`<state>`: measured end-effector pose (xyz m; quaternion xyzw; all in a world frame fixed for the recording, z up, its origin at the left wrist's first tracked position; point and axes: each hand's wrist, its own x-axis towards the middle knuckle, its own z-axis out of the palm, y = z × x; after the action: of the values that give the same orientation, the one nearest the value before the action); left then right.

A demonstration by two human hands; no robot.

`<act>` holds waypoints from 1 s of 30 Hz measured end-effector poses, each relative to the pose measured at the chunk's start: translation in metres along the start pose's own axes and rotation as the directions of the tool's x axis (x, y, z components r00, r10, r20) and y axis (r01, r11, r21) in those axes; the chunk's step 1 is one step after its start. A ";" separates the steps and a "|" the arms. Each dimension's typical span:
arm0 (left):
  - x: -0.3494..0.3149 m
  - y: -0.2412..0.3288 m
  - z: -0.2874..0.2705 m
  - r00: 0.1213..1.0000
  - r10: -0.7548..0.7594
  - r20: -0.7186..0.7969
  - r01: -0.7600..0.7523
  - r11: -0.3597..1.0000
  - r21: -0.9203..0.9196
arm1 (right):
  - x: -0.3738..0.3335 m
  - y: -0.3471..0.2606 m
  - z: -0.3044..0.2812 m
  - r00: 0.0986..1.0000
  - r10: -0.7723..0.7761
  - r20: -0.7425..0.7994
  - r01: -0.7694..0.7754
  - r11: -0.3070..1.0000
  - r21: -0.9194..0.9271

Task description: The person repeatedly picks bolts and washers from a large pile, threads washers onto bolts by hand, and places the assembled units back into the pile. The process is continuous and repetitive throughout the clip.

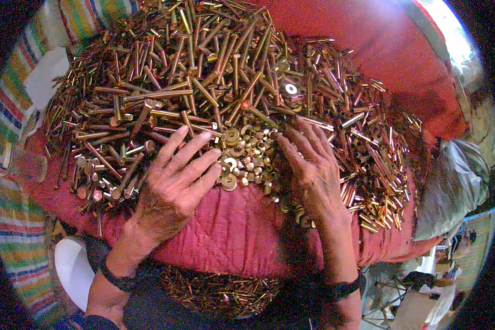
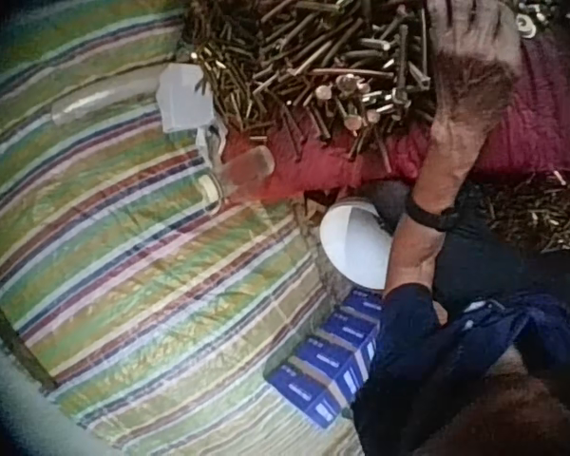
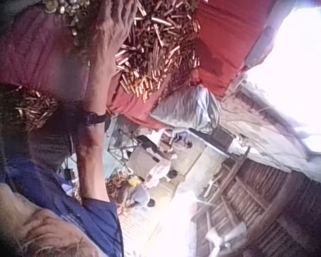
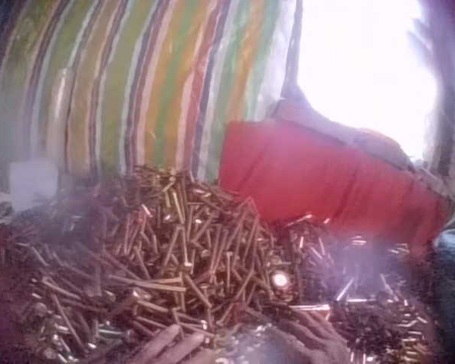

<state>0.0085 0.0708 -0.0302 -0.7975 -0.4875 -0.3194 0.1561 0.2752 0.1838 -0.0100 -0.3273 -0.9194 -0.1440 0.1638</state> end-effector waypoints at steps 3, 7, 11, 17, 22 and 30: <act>-0.001 0.000 -0.002 0.998 0.002 -0.055 -0.003 1.000 -0.010 | 0.001 0.007 0.005 0.996 0.019 -0.084 -0.016 0.999 0.037; -0.001 0.000 -0.009 0.997 -0.015 -0.081 0.012 0.999 -0.040 | 0.006 -0.003 -0.006 0.964 0.056 -0.261 -0.032 0.995 0.097; -0.001 0.001 -0.019 0.978 -0.080 -0.193 0.047 0.984 -0.172 | -0.011 -0.042 -0.039 0.896 0.443 0.041 -0.365 0.680 0.636; -0.004 0.021 -0.048 0.918 -0.351 -0.184 0.154 0.744 -0.650 | -0.010 -0.094 -0.012 0.964 0.258 0.065 -0.234 0.702 0.673; -0.017 0.042 -0.066 0.515 -0.753 0.409 0.512 -0.112 -0.851 | -0.007 -0.096 0.006 0.979 0.203 -0.003 -0.157 0.763 0.627; -0.028 0.045 -0.071 0.469 -0.734 0.492 0.578 -0.166 -0.799 | -0.007 -0.100 0.008 0.981 0.188 -0.038 -0.144 0.853 0.502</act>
<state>0.0133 -0.0091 0.0071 -0.3297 -0.5286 -0.6161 -0.4820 0.2136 0.1084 -0.0355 -0.3460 -0.8857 0.0979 0.2936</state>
